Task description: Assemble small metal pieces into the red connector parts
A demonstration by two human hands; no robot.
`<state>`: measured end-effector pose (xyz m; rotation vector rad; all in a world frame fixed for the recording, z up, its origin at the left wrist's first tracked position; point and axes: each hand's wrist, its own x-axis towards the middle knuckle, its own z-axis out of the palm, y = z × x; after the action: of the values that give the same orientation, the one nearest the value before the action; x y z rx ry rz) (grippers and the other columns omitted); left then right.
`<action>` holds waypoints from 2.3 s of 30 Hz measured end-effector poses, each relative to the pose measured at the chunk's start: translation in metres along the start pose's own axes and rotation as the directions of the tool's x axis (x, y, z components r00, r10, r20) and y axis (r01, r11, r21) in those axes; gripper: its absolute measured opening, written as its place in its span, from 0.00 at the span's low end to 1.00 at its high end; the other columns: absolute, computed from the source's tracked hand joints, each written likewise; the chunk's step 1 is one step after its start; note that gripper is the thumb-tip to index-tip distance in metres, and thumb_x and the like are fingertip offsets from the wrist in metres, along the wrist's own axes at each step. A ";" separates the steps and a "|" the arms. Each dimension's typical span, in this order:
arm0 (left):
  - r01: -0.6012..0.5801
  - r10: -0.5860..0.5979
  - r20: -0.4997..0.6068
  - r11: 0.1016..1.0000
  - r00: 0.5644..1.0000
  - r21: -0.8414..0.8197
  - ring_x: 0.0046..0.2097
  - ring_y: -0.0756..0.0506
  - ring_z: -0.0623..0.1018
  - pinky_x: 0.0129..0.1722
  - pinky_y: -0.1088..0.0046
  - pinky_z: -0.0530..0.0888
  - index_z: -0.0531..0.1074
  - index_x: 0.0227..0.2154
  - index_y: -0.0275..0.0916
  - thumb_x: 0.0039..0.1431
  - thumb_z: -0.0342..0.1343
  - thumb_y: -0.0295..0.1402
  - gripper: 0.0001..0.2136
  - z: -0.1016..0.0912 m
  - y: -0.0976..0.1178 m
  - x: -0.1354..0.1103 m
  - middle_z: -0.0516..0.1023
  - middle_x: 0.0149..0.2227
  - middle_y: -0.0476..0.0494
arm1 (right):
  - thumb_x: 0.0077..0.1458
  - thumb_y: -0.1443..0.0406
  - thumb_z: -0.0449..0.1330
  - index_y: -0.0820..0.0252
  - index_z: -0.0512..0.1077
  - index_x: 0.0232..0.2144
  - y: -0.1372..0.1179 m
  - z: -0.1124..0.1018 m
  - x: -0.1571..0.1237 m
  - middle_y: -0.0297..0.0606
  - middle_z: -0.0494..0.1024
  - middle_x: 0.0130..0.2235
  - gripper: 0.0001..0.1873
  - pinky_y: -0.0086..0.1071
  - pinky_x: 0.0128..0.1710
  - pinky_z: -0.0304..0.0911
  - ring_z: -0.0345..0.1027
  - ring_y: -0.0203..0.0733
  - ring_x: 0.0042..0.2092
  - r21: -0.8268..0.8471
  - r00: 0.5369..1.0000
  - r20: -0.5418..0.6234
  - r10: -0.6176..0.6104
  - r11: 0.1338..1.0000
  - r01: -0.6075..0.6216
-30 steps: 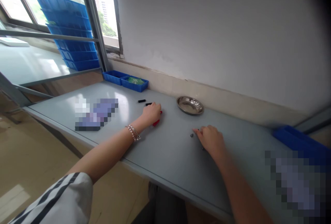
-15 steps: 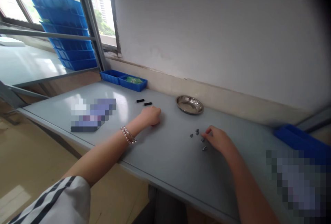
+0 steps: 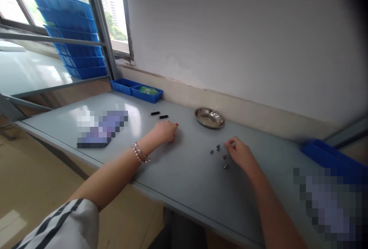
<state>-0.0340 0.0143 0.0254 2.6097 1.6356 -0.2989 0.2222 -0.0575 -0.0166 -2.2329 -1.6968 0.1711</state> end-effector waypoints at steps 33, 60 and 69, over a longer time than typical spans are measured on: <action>-0.586 0.423 -0.529 0.790 0.736 -0.183 0.30 0.50 0.71 0.30 0.75 0.67 0.66 0.39 0.34 0.56 0.46 0.31 0.09 0.006 0.033 -0.003 0.70 0.35 0.41 | 0.38 0.72 0.57 0.61 0.67 0.13 -0.012 -0.018 -0.007 0.33 0.68 0.15 0.06 0.26 0.21 0.53 0.61 0.33 0.19 0.196 0.984 0.169 0.060 0.976 -0.093; -0.729 0.464 -0.621 0.629 0.631 -0.271 0.35 0.50 0.72 0.37 0.75 0.68 0.69 0.37 0.34 0.59 0.47 0.33 0.10 0.021 0.043 0.000 0.71 0.37 0.41 | 0.40 0.57 0.63 0.62 0.70 0.28 -0.048 0.001 -0.021 0.36 0.74 0.21 0.15 0.31 0.26 0.63 0.69 0.38 0.25 0.870 0.970 0.008 -0.241 0.480 0.112; -0.716 0.445 -0.623 0.637 0.643 -0.286 0.37 0.50 0.73 0.39 0.74 0.69 0.70 0.35 0.34 0.58 0.48 0.33 0.09 0.020 0.043 -0.001 0.71 0.40 0.40 | 0.40 0.57 0.63 0.62 0.71 0.28 -0.049 0.002 -0.022 0.37 0.75 0.22 0.15 0.32 0.26 0.64 0.71 0.41 0.26 0.861 0.975 0.003 -0.223 0.497 0.111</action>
<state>0.0016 -0.0088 0.0029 2.6781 0.6001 0.8113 0.1710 -0.0662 -0.0043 -1.2920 -1.3778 0.9033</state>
